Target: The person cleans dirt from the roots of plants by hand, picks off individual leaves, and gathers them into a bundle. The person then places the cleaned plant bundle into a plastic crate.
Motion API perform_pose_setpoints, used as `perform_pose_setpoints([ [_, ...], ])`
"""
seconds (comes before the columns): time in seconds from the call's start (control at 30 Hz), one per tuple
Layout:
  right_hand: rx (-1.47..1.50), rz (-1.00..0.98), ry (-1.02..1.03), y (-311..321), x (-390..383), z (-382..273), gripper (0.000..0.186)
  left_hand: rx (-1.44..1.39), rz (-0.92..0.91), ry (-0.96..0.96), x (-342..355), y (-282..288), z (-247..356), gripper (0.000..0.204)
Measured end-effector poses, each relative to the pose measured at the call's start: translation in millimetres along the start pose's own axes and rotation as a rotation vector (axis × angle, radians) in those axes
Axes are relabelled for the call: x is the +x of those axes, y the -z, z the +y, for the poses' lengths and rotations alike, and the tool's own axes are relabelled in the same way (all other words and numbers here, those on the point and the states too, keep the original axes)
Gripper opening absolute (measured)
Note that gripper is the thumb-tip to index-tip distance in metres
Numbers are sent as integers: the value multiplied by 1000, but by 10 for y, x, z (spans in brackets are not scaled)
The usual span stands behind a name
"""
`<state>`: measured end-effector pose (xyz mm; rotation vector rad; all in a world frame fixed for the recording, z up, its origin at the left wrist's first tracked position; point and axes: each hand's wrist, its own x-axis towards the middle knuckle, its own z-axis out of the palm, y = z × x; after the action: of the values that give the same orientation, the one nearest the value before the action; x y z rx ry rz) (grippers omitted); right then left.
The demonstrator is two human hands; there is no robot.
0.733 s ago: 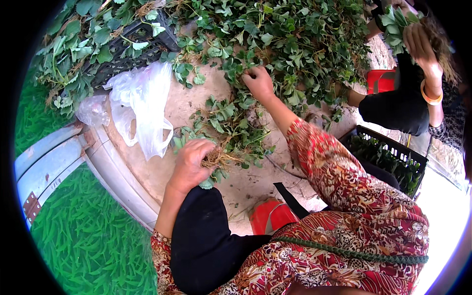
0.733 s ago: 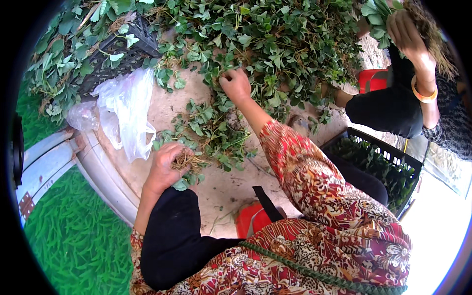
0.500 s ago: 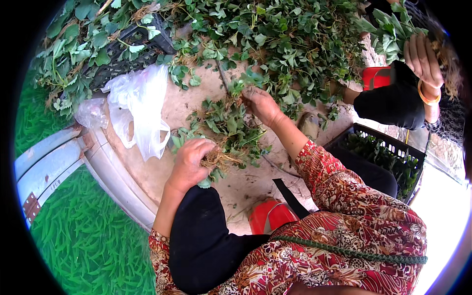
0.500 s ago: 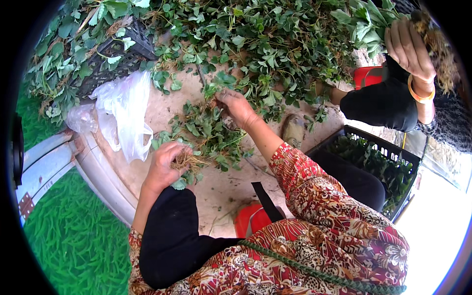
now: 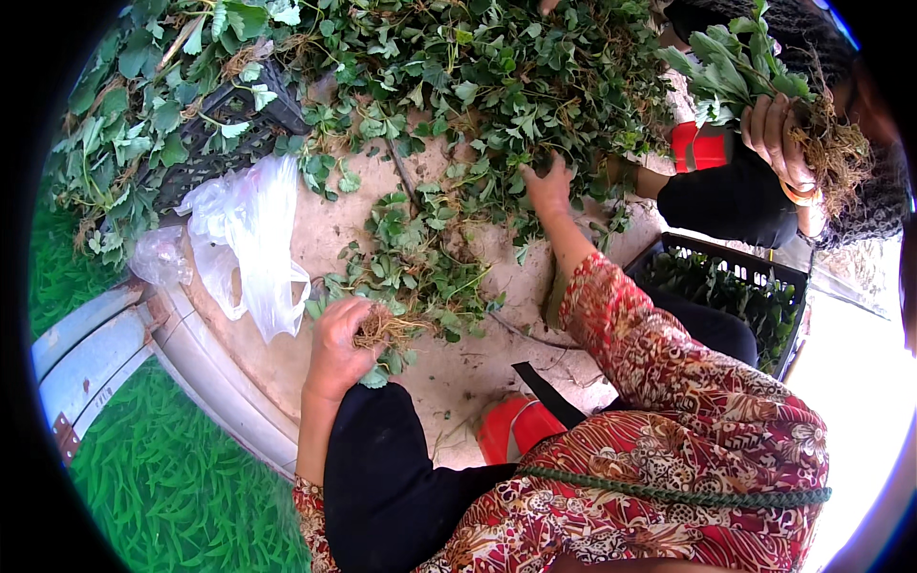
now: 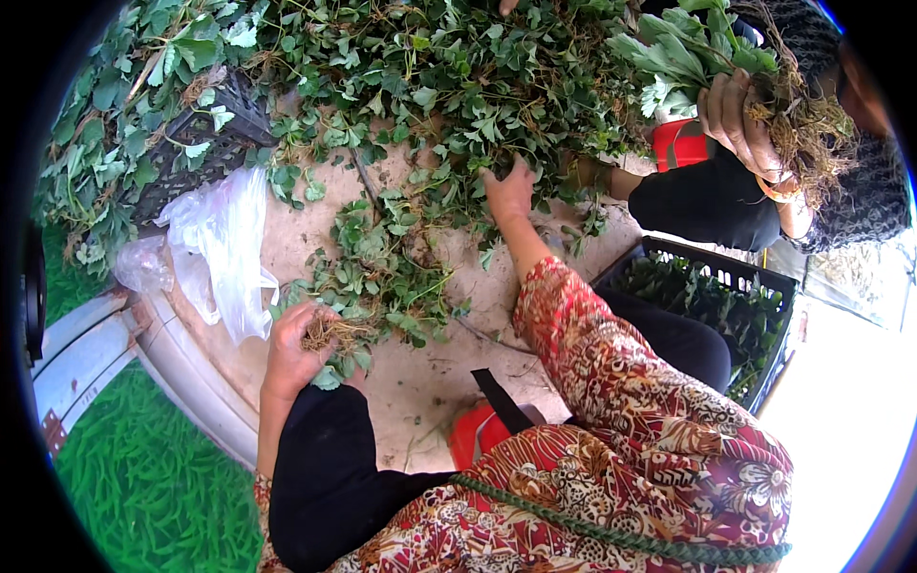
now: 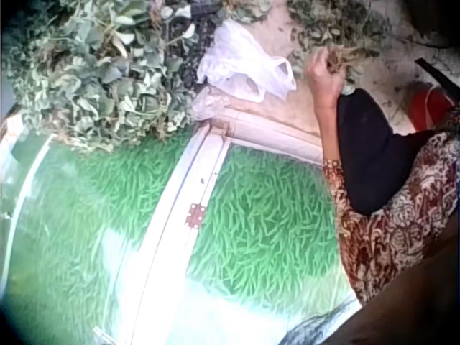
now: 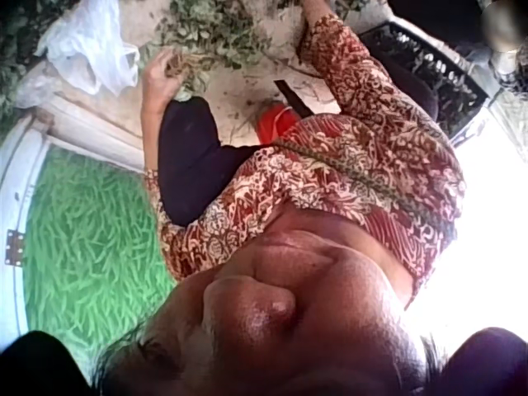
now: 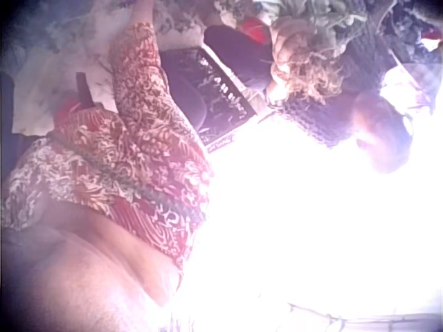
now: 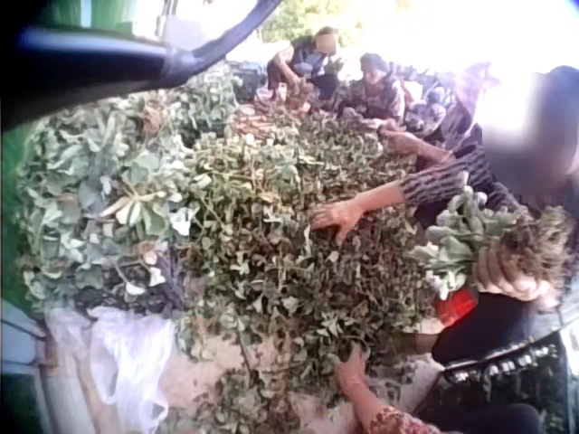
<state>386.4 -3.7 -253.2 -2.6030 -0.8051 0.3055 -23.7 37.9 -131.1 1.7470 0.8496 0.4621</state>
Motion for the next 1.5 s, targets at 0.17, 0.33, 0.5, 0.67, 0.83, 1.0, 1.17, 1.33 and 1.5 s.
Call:
perform_pose_setpoints([
  [0.17,101,-501,137,61,-539,-605,38,-9,-10,11,-21,-4,-17,34],
  [0.33,27,-533,486,39,-1507,-780,29,-118,37,123,-69,5,3,30],
  [0.5,387,-503,21,-147,-1621,-396,18,-264,27,246,-133,7,-31,23],
  [0.67,299,-545,82,36,-1501,-537,14,-360,9,315,-179,-38,-100,22],
  [0.83,836,-844,-182,112,-1541,-817,10,-582,12,241,-213,-114,-233,28],
  [1.0,986,-1016,-765,93,-1353,-743,11,-734,1,332,-229,-134,-263,30],
  [1.17,561,-729,-414,42,-1263,-443,18,-710,-23,424,-234,-96,-226,32],
  [1.33,55,-353,257,92,-1151,-648,18,-629,-37,409,-252,-56,-203,33],
  [1.5,-202,-440,517,12,-1024,-1036,23,-655,-62,412,-231,-49,-193,32],
])
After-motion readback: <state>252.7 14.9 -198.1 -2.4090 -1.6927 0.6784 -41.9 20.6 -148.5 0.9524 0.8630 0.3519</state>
